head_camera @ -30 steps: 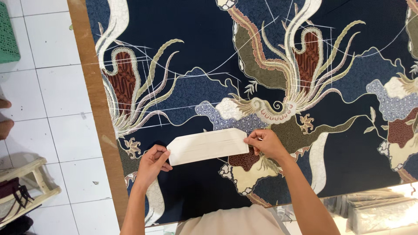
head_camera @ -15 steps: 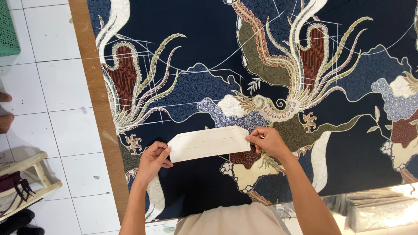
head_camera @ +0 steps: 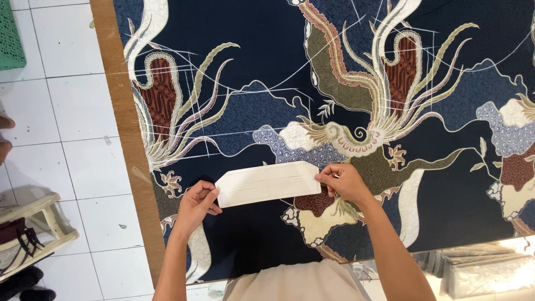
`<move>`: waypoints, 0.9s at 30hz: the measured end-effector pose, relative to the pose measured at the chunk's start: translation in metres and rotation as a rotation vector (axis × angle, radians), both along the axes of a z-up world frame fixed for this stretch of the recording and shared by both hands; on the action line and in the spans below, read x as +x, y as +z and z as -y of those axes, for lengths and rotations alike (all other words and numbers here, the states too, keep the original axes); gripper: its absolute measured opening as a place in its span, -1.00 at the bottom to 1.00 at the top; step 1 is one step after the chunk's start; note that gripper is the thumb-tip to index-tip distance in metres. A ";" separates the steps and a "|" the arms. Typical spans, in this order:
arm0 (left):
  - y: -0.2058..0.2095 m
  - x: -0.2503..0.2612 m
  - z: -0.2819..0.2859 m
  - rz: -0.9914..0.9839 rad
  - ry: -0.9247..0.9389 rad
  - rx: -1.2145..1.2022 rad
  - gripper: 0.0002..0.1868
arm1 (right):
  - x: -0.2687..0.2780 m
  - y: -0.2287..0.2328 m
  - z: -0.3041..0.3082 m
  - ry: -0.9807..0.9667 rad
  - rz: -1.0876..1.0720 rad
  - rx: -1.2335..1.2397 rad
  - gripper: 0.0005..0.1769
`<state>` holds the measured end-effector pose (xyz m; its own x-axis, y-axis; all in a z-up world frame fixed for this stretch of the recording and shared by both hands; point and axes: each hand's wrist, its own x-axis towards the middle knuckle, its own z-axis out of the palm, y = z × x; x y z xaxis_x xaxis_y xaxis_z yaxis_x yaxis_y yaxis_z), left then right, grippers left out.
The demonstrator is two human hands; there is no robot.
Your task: The person places a white paper pattern on a dark patterned fabric and uses a white marking tool to trace or mark along the pattern edges. The person repeatedly repositions the pattern and continues marking the fabric surface.
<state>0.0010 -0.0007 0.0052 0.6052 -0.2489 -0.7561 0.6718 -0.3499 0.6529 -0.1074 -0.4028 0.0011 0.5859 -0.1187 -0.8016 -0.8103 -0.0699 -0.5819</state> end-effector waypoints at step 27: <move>0.007 0.001 0.003 0.028 -0.009 -0.016 -0.86 | -0.001 -0.001 0.000 0.006 0.017 -0.011 -0.76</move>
<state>0.0021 -0.0033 0.0126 0.6239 -0.2664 -0.7346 0.6499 -0.3452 0.6771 -0.1086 -0.4027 0.0004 0.6003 -0.1236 -0.7901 -0.7997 -0.0814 -0.5949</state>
